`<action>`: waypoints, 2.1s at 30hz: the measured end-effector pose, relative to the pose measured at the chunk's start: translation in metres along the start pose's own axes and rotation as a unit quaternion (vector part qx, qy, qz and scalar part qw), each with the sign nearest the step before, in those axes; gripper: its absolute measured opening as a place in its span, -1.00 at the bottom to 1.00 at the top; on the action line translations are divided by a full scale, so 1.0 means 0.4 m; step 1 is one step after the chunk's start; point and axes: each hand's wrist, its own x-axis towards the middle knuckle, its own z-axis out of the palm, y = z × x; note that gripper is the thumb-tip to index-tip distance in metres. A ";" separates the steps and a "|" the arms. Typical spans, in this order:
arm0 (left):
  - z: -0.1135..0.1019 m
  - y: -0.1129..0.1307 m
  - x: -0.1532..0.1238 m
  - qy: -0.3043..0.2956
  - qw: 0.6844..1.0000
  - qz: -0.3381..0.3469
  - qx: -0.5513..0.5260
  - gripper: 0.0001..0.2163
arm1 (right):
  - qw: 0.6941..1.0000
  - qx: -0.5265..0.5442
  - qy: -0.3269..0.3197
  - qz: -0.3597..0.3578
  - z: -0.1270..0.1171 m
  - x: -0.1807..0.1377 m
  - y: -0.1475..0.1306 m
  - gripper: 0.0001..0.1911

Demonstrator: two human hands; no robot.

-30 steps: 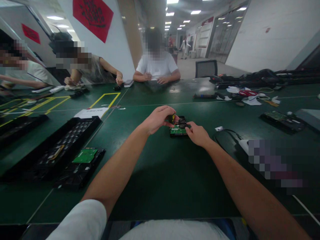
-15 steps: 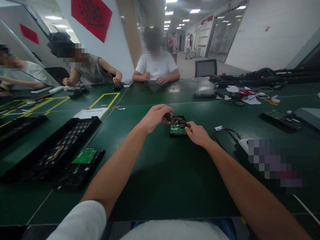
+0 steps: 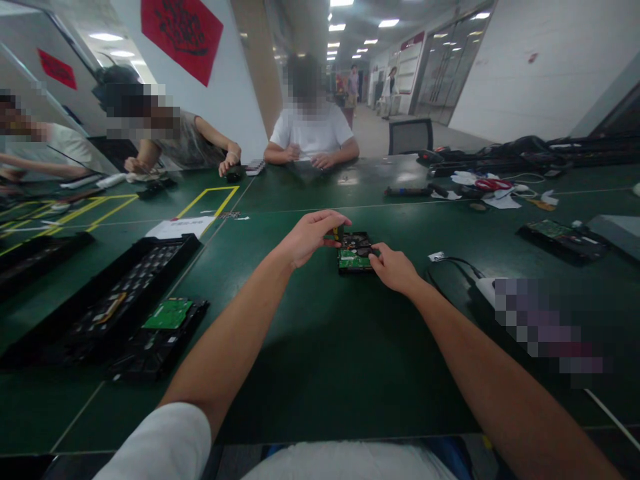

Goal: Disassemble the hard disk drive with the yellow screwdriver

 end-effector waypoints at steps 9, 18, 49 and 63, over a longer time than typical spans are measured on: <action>0.021 0.005 -0.007 0.007 0.998 -0.025 -0.061 -0.81 | 1.000 -0.001 -0.010 0.001 -0.010 -0.005 -0.007 -0.51; 0.007 -0.006 0.006 0.060 0.997 0.032 -0.023 -0.85 | 1.000 0.004 -0.011 -0.002 -0.006 -0.004 -0.002 -0.51; 0.017 -0.017 0.006 0.015 0.998 -0.001 -0.056 -0.78 | 1.000 0.001 -0.008 -0.003 -0.006 -0.003 -0.005 -0.52; 0.017 0.001 -0.001 0.092 0.994 0.047 0.023 -0.84 | 1.000 0.000 -0.002 -0.005 0.000 -0.001 0.001 -0.52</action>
